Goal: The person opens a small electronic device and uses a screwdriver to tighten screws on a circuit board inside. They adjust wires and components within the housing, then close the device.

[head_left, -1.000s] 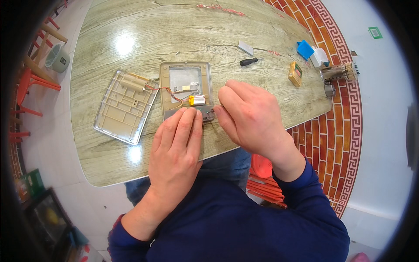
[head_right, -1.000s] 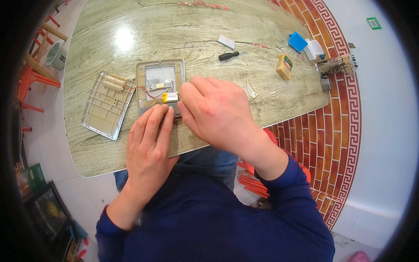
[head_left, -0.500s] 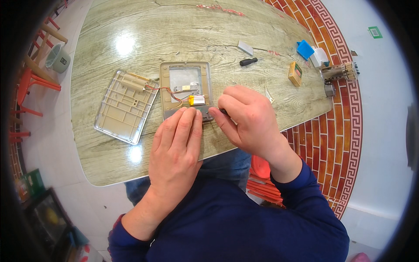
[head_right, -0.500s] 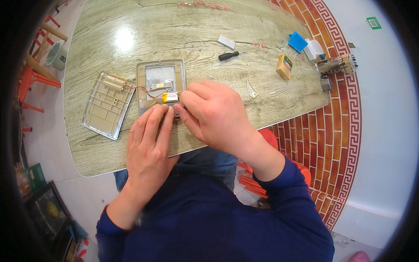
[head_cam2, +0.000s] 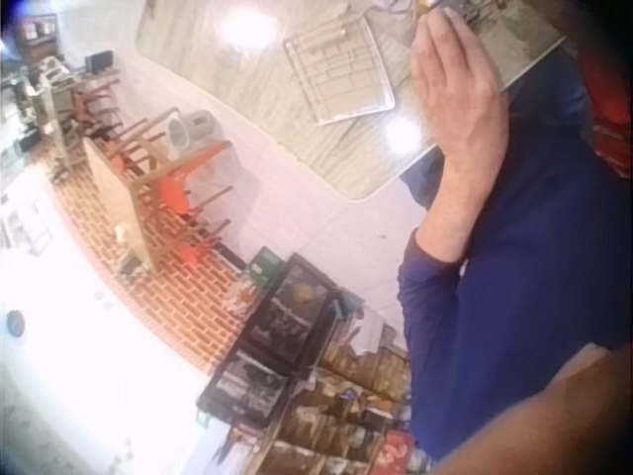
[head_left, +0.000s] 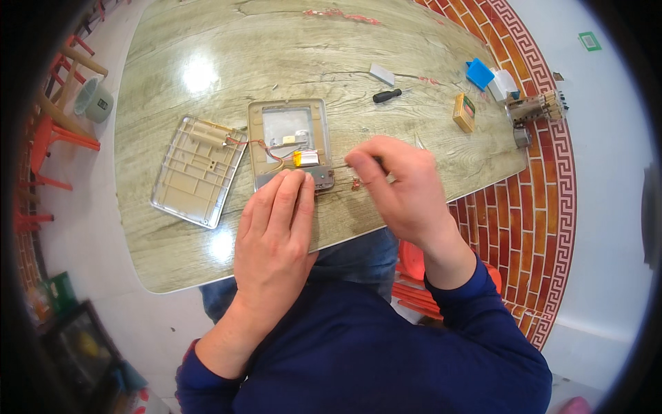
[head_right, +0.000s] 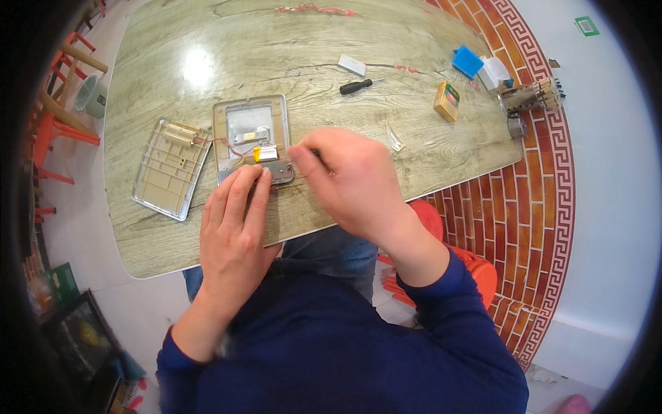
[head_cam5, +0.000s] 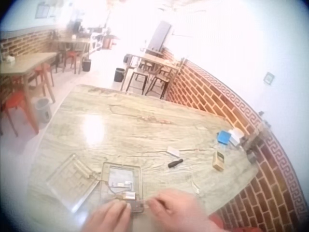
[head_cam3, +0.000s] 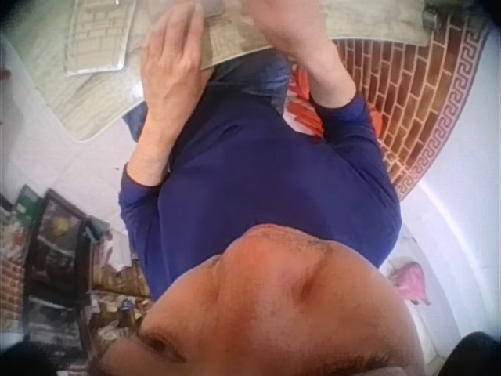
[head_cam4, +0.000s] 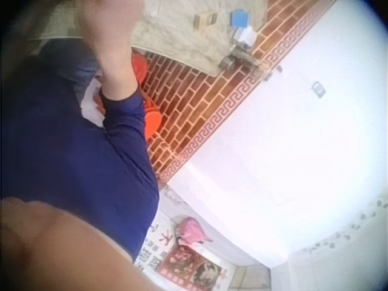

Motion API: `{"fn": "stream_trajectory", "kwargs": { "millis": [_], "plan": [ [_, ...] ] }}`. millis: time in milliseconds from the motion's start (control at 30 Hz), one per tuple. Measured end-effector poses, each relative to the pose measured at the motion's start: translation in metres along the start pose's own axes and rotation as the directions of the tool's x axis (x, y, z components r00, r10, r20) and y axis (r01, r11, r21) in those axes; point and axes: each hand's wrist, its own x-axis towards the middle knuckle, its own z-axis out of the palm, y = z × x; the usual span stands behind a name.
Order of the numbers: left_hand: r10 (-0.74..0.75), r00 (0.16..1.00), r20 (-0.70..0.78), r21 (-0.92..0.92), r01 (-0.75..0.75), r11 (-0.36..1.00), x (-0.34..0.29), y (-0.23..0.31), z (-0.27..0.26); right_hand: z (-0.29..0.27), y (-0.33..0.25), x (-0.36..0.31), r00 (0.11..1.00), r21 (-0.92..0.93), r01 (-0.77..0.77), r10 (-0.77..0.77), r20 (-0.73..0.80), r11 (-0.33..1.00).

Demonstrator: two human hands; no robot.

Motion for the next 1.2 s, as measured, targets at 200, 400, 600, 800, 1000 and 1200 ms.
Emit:
{"fn": "stream_trajectory", "kwargs": {
  "millis": [200, 400, 600, 800, 1000, 1200],
  "plan": [
    [-0.005, 1.000, 0.008, 0.005, 0.005, 1.000, 0.001, 0.003, 0.001, -0.009, 0.037, -0.023, 0.917, 0.688, -0.241, 0.393, -0.070, 0.684],
    [0.006, 0.993, 0.114, 0.031, -0.009, 0.999, 0.002, 0.005, -0.014, 0.010, 0.066, -0.047, 0.889, 0.776, -0.236, 0.453, -0.071, 0.585],
    [-0.009, 0.986, 0.164, 0.029, 0.004, 1.000, 0.003, 0.001, -0.025, 0.024, 0.052, -0.059, 0.897, 0.756, -0.259, 0.440, -0.043, 0.601],
    [0.001, 0.988, 0.157, 0.001, -0.002, 1.000, 0.003, -0.007, -0.023, 0.031, 0.032, -0.065, 0.943, 0.693, -0.286, 0.323, 0.081, 0.661],
    [0.000, 0.991, 0.136, -0.010, 0.002, 1.000, -0.002, -0.012, -0.017, 0.049, 0.022, -0.061, 0.987, 0.496, -0.051, 0.121, -0.109, 0.867],
    [-0.010, 0.992, 0.122, -0.022, 0.012, 1.000, -0.001, -0.011, -0.015, 0.044, 0.023, -0.062, 0.995, 0.406, -0.083, 0.099, -0.018, 0.910]
  ]
}}
